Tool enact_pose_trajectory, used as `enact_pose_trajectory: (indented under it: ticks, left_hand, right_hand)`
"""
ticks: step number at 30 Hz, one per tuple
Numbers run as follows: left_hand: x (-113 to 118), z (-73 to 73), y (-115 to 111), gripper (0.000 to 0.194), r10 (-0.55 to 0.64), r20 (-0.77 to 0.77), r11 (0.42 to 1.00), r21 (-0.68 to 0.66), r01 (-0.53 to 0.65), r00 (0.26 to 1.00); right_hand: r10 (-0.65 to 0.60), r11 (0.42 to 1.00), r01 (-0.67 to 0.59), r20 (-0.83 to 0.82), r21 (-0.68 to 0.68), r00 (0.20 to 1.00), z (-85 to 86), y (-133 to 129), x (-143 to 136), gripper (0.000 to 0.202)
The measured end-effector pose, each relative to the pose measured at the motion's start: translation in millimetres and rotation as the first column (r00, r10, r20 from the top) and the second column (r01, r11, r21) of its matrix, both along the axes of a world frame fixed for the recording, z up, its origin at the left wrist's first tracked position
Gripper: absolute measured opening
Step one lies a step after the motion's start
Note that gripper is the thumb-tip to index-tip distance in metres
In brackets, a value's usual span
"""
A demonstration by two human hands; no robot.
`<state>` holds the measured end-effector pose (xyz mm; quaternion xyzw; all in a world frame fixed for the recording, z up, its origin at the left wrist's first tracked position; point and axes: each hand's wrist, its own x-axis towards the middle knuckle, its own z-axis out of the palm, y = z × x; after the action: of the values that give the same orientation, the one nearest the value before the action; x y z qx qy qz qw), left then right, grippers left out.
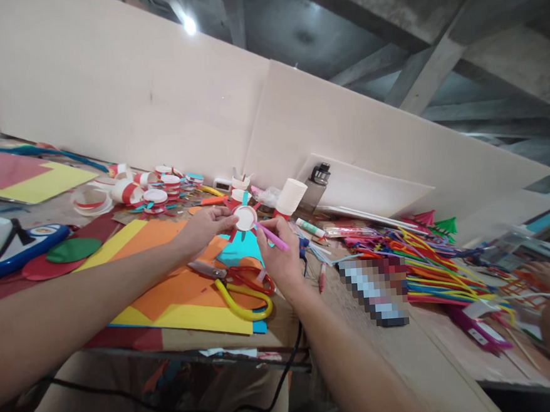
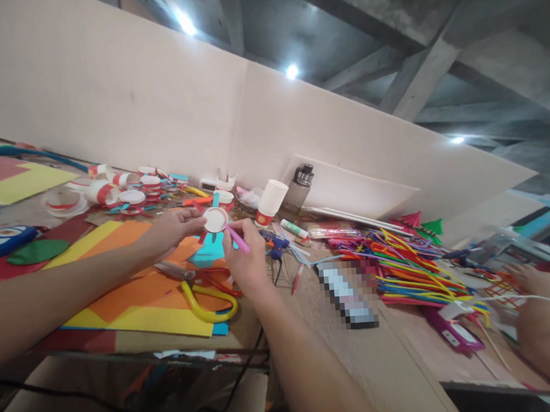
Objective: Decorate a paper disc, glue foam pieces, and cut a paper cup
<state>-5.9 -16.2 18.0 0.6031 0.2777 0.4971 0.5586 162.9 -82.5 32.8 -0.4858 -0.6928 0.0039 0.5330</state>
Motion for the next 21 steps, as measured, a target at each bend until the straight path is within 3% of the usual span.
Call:
enact_pose_trajectory:
  ticks: [21]
  left_hand:
    - [-0.1,-3.2,2.0,0.032,0.035,0.003,0.999,0.01,-0.035,0.999]
  right_hand:
    - [0.072,0.995,-0.073,-0.022,-0.066,0.997,-6.0,-1.4,-2.2,0.003]
